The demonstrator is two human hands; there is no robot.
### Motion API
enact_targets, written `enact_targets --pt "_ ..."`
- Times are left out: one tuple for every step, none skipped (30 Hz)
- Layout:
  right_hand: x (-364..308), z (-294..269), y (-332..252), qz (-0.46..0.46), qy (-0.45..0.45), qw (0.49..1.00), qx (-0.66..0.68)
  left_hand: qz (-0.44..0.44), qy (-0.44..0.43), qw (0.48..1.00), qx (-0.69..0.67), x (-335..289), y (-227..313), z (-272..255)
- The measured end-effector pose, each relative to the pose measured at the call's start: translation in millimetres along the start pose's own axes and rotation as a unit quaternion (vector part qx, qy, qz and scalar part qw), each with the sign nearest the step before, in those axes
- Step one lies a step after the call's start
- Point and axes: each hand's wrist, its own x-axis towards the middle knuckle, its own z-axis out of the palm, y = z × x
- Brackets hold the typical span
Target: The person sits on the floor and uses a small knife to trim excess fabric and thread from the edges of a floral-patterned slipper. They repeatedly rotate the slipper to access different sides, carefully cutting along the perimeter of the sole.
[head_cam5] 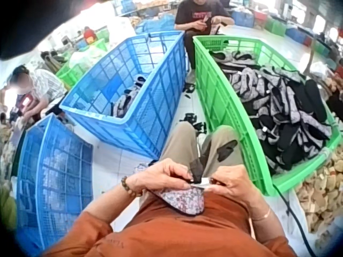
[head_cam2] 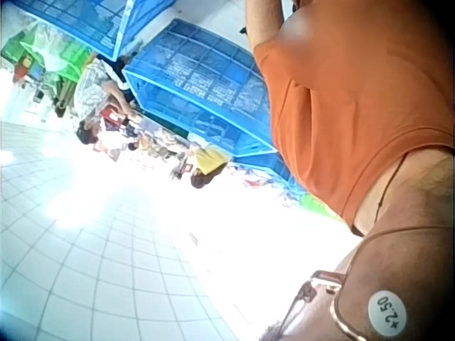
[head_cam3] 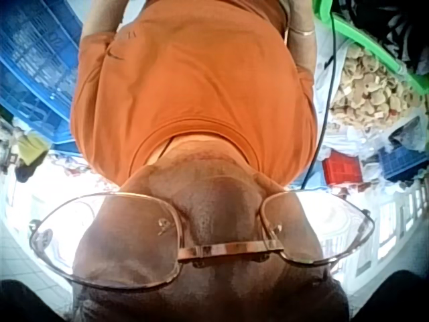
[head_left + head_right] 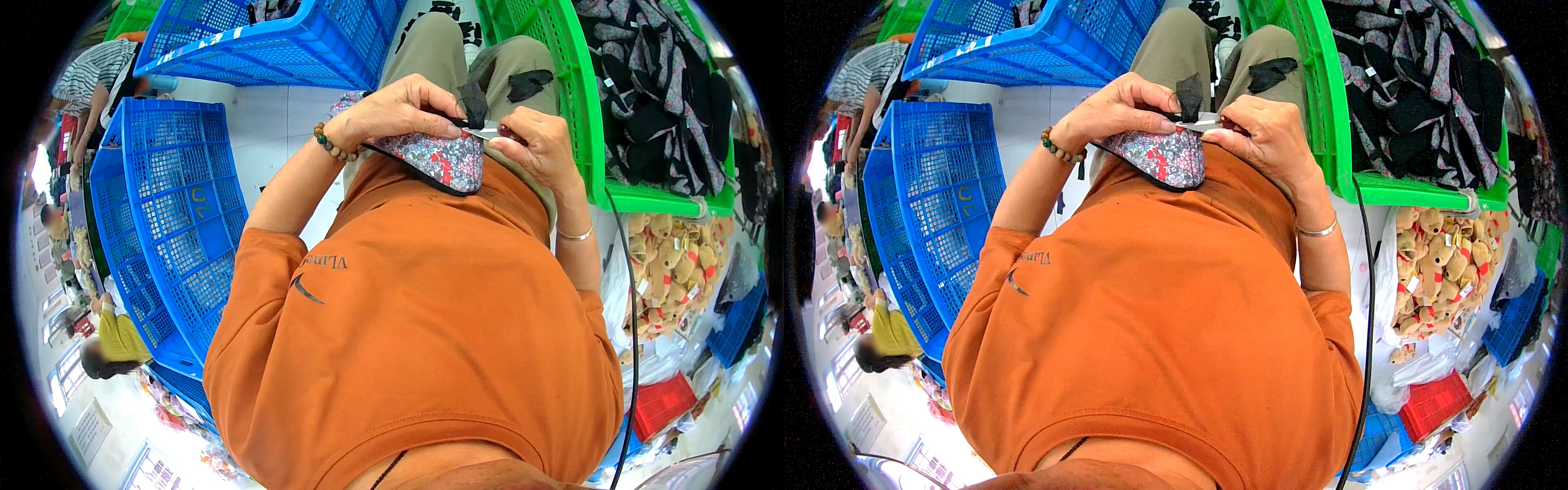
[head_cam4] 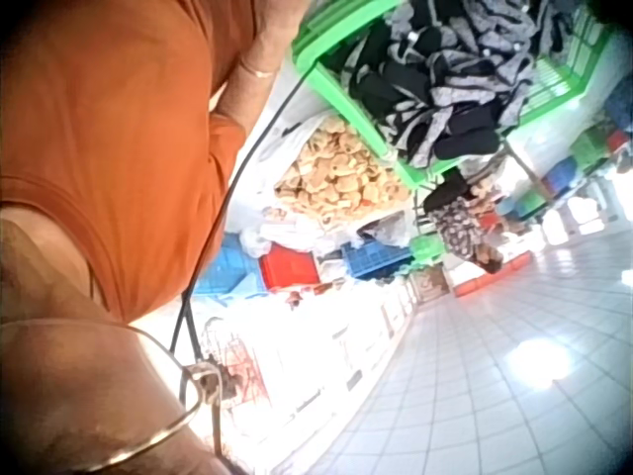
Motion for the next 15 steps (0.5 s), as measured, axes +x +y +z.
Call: enact_targets --pt "0 0 0 -0.003 -0.003 1.0 -0.002 -0.012 -0.011 1.0 0.005 0 2 -2" --pt "1 0 0 -0.01 -0.003 1.0 -0.003 -0.024 -0.022 0.999 0.01 1 4 -4" --pt "1 0 1 -0.017 -0.003 1.0 -0.004 -0.045 -0.026 0.998 -0.017 2 5 -5" --pt "1 0 1 -0.024 -0.004 1.0 -0.004 -0.067 -0.029 0.996 -0.044 3 6 -6" --pt "1 1 2 -0.029 -0.002 1.0 -0.008 -0.088 -0.032 0.993 -0.071 4 7 -7" --pt "0 3 2 -0.033 -0.001 0.999 -0.012 -0.097 -0.036 0.993 -0.064 5 8 -8" --pt "-1 3 3 -0.038 0.0 0.999 -0.015 -0.106 -0.039 0.992 -0.056 6 10 -8" --pt "-2 3 4 -0.041 0.004 0.999 -0.021 -0.114 -0.043 0.991 -0.048 7 12 -8" --pt "-3 3 4 -0.044 0.007 0.999 -0.027 -0.119 -0.042 0.991 -0.05 8 12 -7" --pt "-3 3 3 -0.045 0.012 0.998 -0.033 -0.124 -0.042 0.99 -0.052 8 13 -8" --pt "-3 4 3 -0.044 0.013 0.998 -0.041 -0.128 -0.042 0.989 -0.053 8 14 -8" --pt "-3 4 2 -0.042 0.014 0.998 -0.05 -0.129 -0.039 0.989 -0.055 7 14 -8" --pt "-3 4 2 -0.04 0.015 0.997 -0.059 -0.129 -0.036 0.989 -0.055 7 13 -8" --pt "-4 4 2 -0.045 0.018 0.996 -0.07 -0.129 -0.033 0.99 -0.056 7 13 -7" --pt "-4 4 2 -0.05 0.021 0.995 -0.081 -0.129 -0.029 0.99 -0.056 7 12 -7"
